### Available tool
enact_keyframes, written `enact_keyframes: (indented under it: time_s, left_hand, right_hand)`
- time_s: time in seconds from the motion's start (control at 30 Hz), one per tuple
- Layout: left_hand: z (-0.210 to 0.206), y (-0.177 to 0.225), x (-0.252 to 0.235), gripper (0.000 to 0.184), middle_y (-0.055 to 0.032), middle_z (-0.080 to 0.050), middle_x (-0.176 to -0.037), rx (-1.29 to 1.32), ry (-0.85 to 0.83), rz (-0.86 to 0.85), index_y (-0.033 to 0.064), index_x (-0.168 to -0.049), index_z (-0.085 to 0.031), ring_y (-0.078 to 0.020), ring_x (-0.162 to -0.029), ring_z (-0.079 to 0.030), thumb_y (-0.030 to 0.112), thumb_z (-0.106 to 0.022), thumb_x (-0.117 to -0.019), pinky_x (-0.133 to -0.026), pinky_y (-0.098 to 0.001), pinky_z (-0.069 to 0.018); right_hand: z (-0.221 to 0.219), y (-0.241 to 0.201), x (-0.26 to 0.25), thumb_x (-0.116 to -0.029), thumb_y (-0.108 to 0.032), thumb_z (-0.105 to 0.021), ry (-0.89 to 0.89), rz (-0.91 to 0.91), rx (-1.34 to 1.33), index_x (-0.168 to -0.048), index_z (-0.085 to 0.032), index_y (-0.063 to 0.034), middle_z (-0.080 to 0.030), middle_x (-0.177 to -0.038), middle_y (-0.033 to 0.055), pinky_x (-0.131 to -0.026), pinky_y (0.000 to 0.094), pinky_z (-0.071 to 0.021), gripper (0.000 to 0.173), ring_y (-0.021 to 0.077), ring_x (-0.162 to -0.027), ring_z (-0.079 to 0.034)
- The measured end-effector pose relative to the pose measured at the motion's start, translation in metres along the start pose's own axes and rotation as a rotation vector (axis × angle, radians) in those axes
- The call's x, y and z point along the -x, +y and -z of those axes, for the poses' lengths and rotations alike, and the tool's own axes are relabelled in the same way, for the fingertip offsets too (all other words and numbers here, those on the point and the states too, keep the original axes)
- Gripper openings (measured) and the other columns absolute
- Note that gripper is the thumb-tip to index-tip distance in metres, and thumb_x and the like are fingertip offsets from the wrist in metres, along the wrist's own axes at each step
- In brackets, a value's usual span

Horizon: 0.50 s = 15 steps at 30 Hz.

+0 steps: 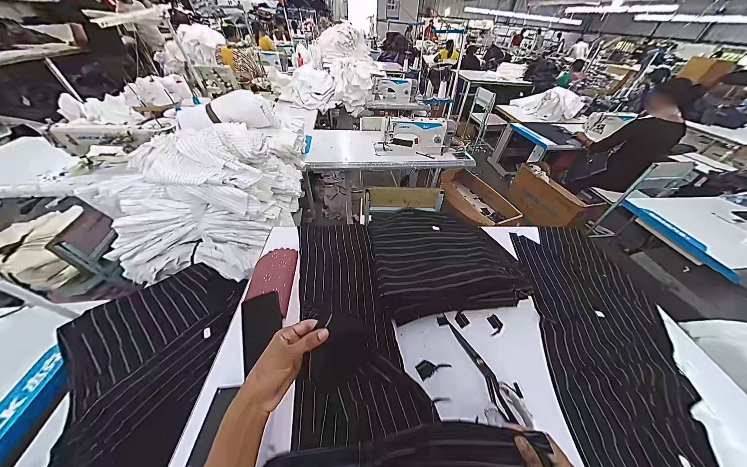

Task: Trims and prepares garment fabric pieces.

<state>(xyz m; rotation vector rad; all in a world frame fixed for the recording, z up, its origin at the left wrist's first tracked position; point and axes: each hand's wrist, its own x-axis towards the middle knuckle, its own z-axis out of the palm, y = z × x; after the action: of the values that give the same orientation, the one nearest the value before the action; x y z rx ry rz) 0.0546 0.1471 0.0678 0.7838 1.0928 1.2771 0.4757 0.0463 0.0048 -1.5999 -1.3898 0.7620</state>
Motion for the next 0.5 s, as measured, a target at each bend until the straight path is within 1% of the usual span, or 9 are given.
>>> enact_keyframes:
  time_s: [0.07, 0.1, 0.17, 0.23, 0.27, 0.33, 0.4, 0.47, 0.5]
  left_hand:
    - [0.008, -0.018, 0.03, 0.009, 0.0049, -0.073, -0.08, -0.25, -0.074, 0.046, 0.0088, -0.095, -0.072, -0.0025, -0.074, -0.068, 0.005, -0.064, -0.0921, -0.072, -0.0226, -0.058]
    - [0.011, -0.032, 0.041, 0.007, 0.0041, -0.071, -0.081, -0.395, -0.102, 0.087, 0.0065, -0.099, -0.071, -0.0025, -0.075, -0.066, 0.008, -0.067, -0.0934, -0.072, -0.0233, -0.0553]
    - [0.016, -0.068, 0.058, 0.022, -0.0063, -0.071, -0.092, -0.622, -0.199, 0.186, -0.0002, -0.109, -0.072, -0.0108, -0.084, -0.065, 0.018, -0.07, -0.0959, -0.082, -0.0345, -0.0533]
    - [0.015, -0.096, 0.066, 0.027, -0.0088, -0.073, -0.092, -0.785, -0.305, 0.248, 0.0018, -0.105, -0.076, -0.0143, -0.085, -0.066, 0.027, -0.073, -0.0948, -0.084, -0.0398, -0.0524]
    - [0.012, -0.102, 0.066, 0.028, -0.0104, -0.074, -0.091, -0.847, -0.344, 0.261, 0.0023, -0.103, -0.077, -0.0174, -0.085, -0.067, 0.029, -0.075, -0.0938, -0.084, -0.043, -0.0523]
    - [0.003, -0.098, 0.065, 0.029, -0.0137, -0.073, -0.093, -0.925, -0.386, 0.26, 0.0014, -0.104, -0.076, -0.0229, -0.088, -0.068, 0.029, -0.076, -0.0934, -0.087, -0.0474, -0.0527]
    - [-0.011, -0.081, 0.066, 0.026, -0.0137, -0.07, -0.094, -0.911, -0.389, 0.239, -0.0015, -0.108, -0.072, -0.0208, -0.085, -0.065, 0.022, -0.073, -0.0954, -0.084, -0.043, -0.052]
    - [-0.026, -0.066, 0.069, 0.025, -0.0116, -0.068, -0.096, -0.889, -0.396, 0.241, -0.0018, -0.116, -0.067, -0.0159, -0.083, -0.062, 0.016, -0.068, -0.0982, -0.08, -0.0362, -0.0509]
    - [-0.033, -0.061, 0.069, 0.028, -0.0129, -0.068, -0.1, -0.908, -0.428, 0.242, -0.0019, -0.121, -0.065, -0.0169, -0.085, -0.062, 0.016, -0.067, -0.0991, -0.083, -0.0366, -0.051]
  right_hand:
    - [0.004, -0.021, 0.017, -0.0986, -0.008, -0.062, 0.033, 0.143, 0.07, -0.109, -0.067, 0.0131, -0.075, -0.101, 0.0136, -0.093, 0.0207, -0.055, 0.024, 0.0009, -0.095, -0.07]
    - [0.006, -0.028, 0.026, -0.0976, -0.006, -0.061, 0.047, 0.183, 0.089, -0.107, -0.067, 0.0137, -0.075, -0.098, 0.0137, -0.091, 0.0196, -0.0546, 0.022, 0.0001, -0.093, -0.07]
    - [0.007, -0.038, 0.044, -0.0963, -0.005, -0.062, 0.051, 0.208, 0.124, -0.106, -0.067, 0.0123, -0.075, -0.093, 0.0124, -0.085, 0.0187, -0.0552, 0.021, -0.0011, -0.087, -0.07]
    - [0.004, -0.043, 0.06, -0.0965, -0.007, -0.062, 0.016, 0.219, 0.128, -0.106, -0.068, 0.0103, -0.075, -0.089, 0.0097, -0.081, 0.0175, -0.0554, 0.02, -0.0027, -0.082, -0.069]
    - [0.002, -0.045, 0.066, -0.0968, -0.008, -0.062, -0.011, 0.231, 0.124, -0.106, -0.068, 0.0084, -0.076, -0.089, 0.0077, -0.08, 0.0167, -0.0557, 0.02, -0.0036, -0.082, -0.069]
    - [0.001, -0.05, 0.076, -0.0976, -0.011, -0.061, -0.067, 0.261, 0.121, -0.106, -0.069, 0.0039, -0.076, -0.088, 0.0032, -0.076, 0.0141, -0.0547, 0.019, -0.0065, -0.08, -0.068]
    - [0.001, -0.056, 0.082, -0.0978, -0.015, -0.061, -0.1, 0.306, 0.098, -0.104, -0.07, 0.0008, -0.075, -0.084, -0.0005, -0.072, 0.0109, -0.0526, 0.019, -0.0097, -0.076, -0.066]
    - [0.003, -0.059, 0.085, -0.0994, -0.018, -0.06, -0.138, 0.355, 0.047, -0.104, -0.068, -0.0013, -0.074, -0.083, -0.004, -0.071, 0.0078, -0.0513, 0.019, -0.0128, -0.076, -0.064]
    - [0.004, -0.06, 0.085, -0.0999, -0.018, -0.06, -0.148, 0.37, 0.023, -0.104, -0.068, -0.0018, -0.074, -0.083, -0.0053, -0.071, 0.0073, -0.0512, 0.019, -0.0134, -0.076, -0.063]
